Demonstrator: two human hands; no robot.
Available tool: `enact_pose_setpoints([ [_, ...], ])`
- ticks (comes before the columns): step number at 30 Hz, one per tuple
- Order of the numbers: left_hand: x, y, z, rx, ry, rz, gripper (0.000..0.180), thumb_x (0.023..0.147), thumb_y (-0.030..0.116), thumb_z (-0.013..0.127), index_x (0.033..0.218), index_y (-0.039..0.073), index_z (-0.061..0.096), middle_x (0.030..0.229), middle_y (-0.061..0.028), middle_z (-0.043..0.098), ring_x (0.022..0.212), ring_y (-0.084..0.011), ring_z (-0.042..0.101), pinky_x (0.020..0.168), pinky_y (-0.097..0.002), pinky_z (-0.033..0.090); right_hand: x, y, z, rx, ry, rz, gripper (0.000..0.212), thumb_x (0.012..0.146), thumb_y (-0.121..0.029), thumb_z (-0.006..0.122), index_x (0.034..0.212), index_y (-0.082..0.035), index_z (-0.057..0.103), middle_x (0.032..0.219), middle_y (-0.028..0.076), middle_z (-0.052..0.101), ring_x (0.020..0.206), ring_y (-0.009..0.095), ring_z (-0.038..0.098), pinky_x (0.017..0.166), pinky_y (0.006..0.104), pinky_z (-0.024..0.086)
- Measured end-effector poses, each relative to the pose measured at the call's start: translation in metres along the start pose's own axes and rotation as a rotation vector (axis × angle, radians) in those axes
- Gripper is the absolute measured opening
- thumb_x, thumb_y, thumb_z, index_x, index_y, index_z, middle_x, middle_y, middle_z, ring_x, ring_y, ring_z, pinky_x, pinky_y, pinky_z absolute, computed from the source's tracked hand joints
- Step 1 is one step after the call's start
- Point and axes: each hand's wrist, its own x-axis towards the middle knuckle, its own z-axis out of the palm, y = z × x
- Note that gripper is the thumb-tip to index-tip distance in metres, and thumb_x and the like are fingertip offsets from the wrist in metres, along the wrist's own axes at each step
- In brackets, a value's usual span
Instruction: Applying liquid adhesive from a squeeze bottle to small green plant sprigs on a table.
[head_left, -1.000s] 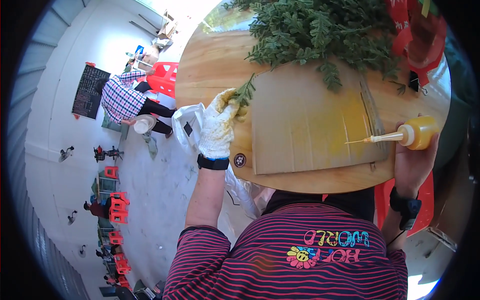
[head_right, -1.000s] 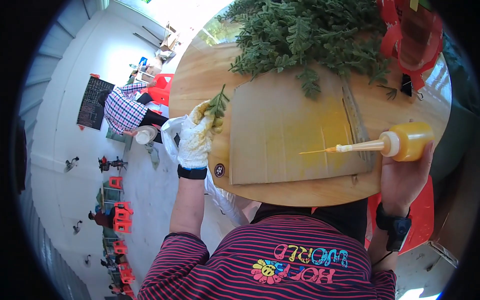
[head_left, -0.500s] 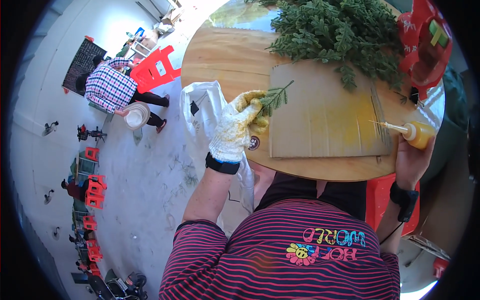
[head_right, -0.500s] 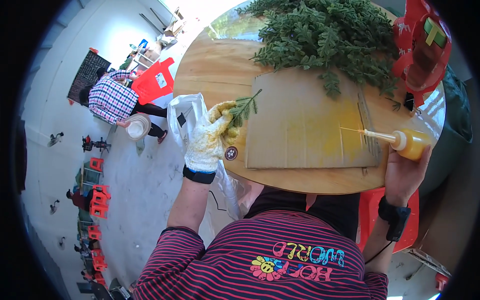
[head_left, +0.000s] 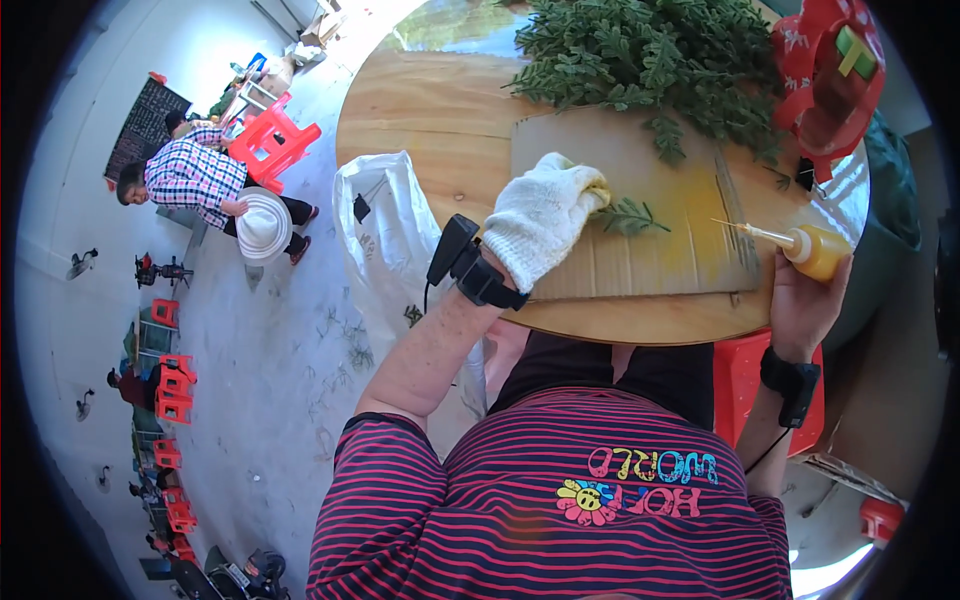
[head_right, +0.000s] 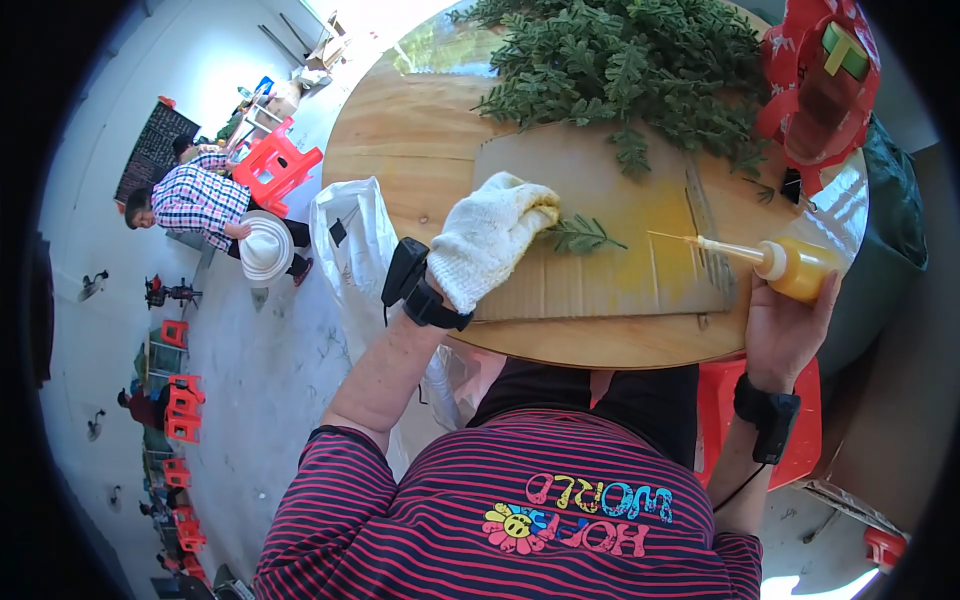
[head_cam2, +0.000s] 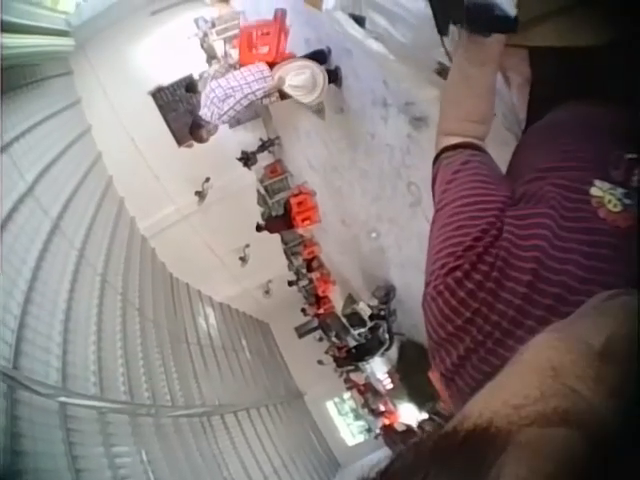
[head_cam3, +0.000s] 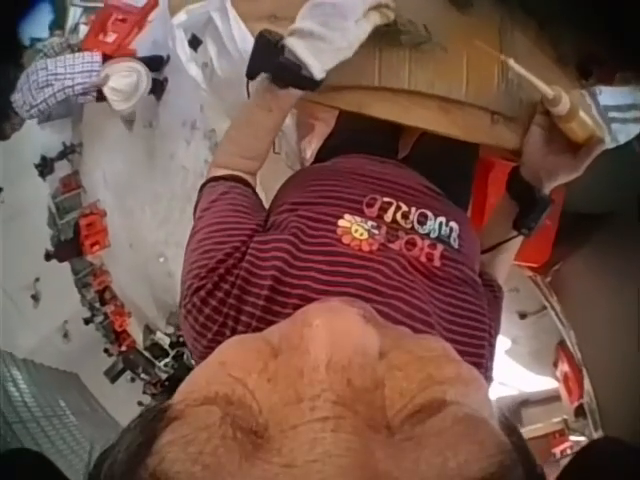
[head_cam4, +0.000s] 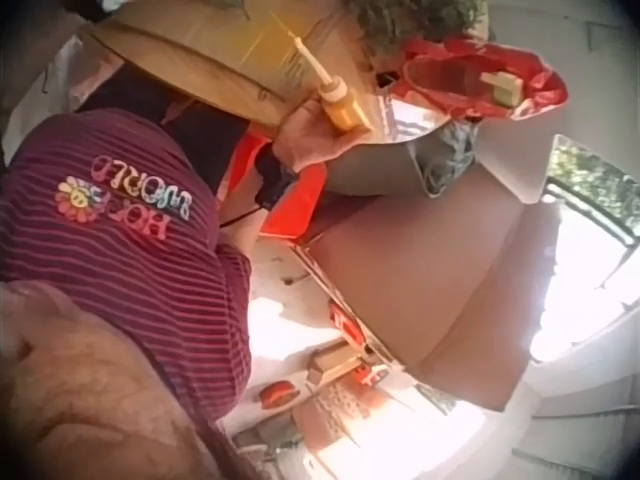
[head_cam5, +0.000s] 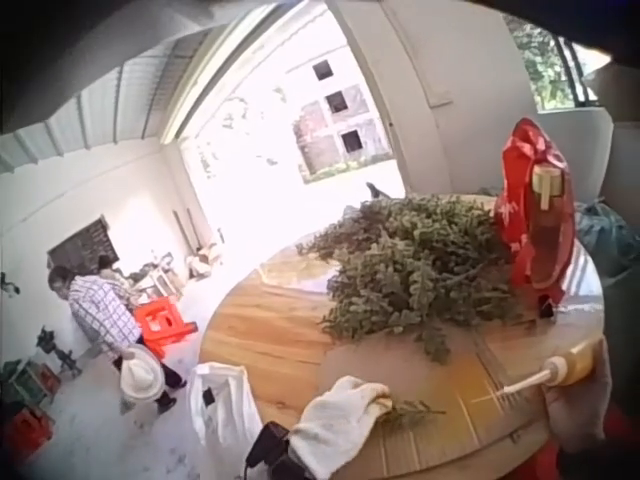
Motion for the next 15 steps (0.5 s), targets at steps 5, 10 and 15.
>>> enact_pose_setpoints([
  [5, 0.0, 0.001, -0.003, 0.109, 0.151, -0.092, 0.017, 0.079, 0.005, 0.061, 0.095, 0.006, 0.064, 0.087, -0.0113, 0.062, 0.081, -0.0243, 0.062, 0.072, -0.0303, 0.049, -0.001, -0.001, 0.001, 0.0, 0.063, -0.012, 0.039, 0.091, -0.033, 0.05, 0.118, -0.004, 0.047, 0.119, 0.013, 0.052, 0.111, 0.028, 0.049, 0.097, 0.0448, 0.037],
  [10, -0.006, -0.015, -0.006, 0.028, 0.25, -0.04, 0.018, 0.075, 0.014, 0.066, 0.093, 0.009, 0.063, 0.087, -0.0098, 0.06, 0.076, -0.0282, 0.061, 0.066, -0.0373, 0.049, 0.0, 0.001, 0.001, 0.019, 0.068, 0.008, 0.04, 0.092, -0.033, 0.05, 0.119, -0.004, 0.046, 0.119, 0.014, 0.052, 0.111, 0.029, 0.05, 0.097, 0.0452, 0.036],
  [15, -0.011, -0.002, -0.016, 0.07, 0.286, 0.053, 0.026, 0.072, 0.016, 0.068, 0.096, 0.01, 0.062, 0.086, -0.0105, 0.059, 0.08, -0.0285, 0.059, 0.069, -0.0383, 0.047, 0.006, 0.007, -0.021, 0.069, -0.073, 0.057, 0.043, 0.092, -0.033, 0.049, 0.121, -0.001, 0.045, 0.122, 0.016, 0.051, 0.113, 0.03, 0.049, 0.099, 0.0461, 0.035],
])
